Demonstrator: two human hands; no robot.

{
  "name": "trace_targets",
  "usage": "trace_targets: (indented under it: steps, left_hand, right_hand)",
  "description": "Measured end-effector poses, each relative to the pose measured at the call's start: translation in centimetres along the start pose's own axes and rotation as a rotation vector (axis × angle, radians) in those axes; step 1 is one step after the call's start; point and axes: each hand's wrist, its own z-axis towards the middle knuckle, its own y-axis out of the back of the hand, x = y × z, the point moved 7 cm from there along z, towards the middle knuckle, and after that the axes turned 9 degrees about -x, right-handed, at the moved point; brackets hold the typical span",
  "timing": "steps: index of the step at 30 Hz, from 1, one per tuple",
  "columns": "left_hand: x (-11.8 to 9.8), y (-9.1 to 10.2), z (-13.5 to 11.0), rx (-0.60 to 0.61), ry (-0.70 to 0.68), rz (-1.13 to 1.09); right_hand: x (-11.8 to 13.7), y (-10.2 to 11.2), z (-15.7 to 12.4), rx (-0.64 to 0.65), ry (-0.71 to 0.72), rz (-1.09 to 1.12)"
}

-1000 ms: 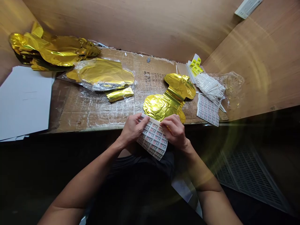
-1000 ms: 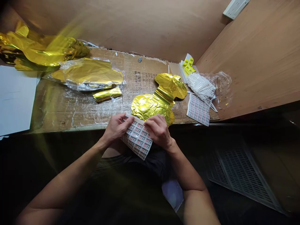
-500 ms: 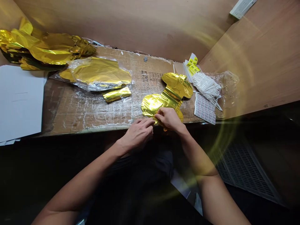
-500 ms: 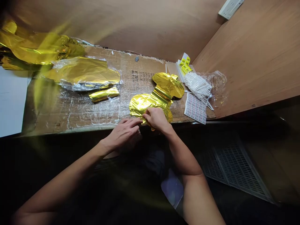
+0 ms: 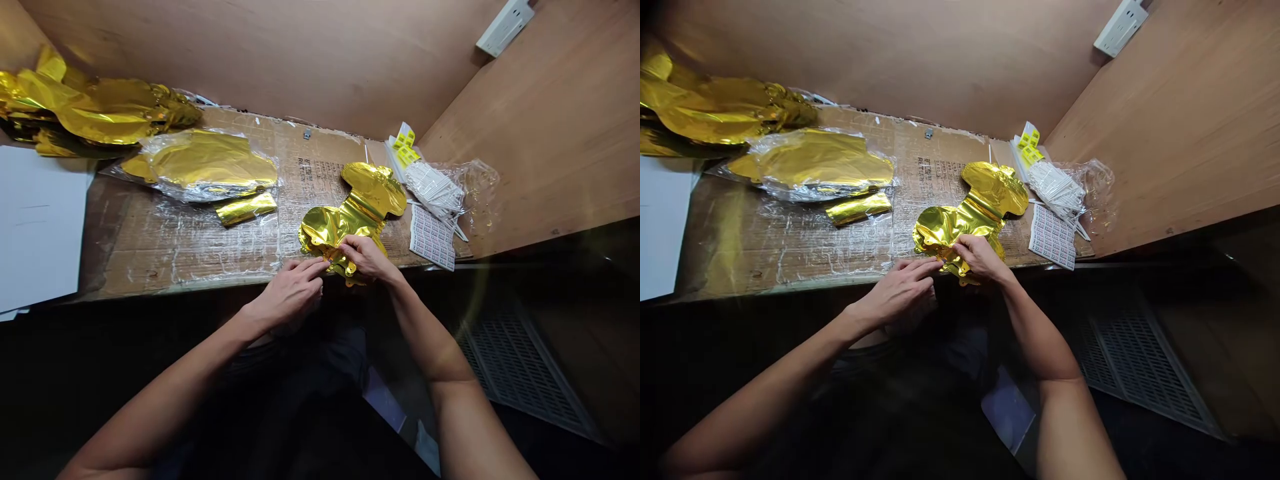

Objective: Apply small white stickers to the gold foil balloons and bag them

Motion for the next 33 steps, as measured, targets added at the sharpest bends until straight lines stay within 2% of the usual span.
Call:
trace_targets:
  steps: [3, 5, 10, 15, 22, 27, 33]
  left_hand:
    - [0.0, -0.3, -0.1, -0.008, 0.01, 0.02]
    - [0.0, -0.3, 0.0, -0.013, 0.016, 0.009]
    - [0.3, -0.2, -0.1, -0.029, 0.02, -0.06]
    - [0.7, -0.2, -0.5, -0.041, 0.035, -0.106]
    - [0.8, -0.2, -0.3, -0.049, 0.041, -0.134]
    - [0.7, 0.2, 0.0, -0.042, 0.053, -0.121]
    - [0.4, 0.5, 0.6, -0.004, 0.069, -0.052]
  right_hand:
    - [0.1, 1.3, 0.5, 0.018, -0.055, 0.075]
    - [0.7, 1.9, 0.3, 0.023, -0.026, 0.023]
    - [2.4, 1.3, -1.7, 0.072, 0.171, -0.424]
    - [3.8, 0.8, -3.5, 0.045, 0.32, -0.728]
    - [5.1, 0.0, -3.3, -0.008, 0.338, -0.88]
    - [3.9, 0.5, -1.9, 0.043, 0.249, -0.821]
    - [2.3, 1.7, -0.5, -0.052, 0.164, -0.33]
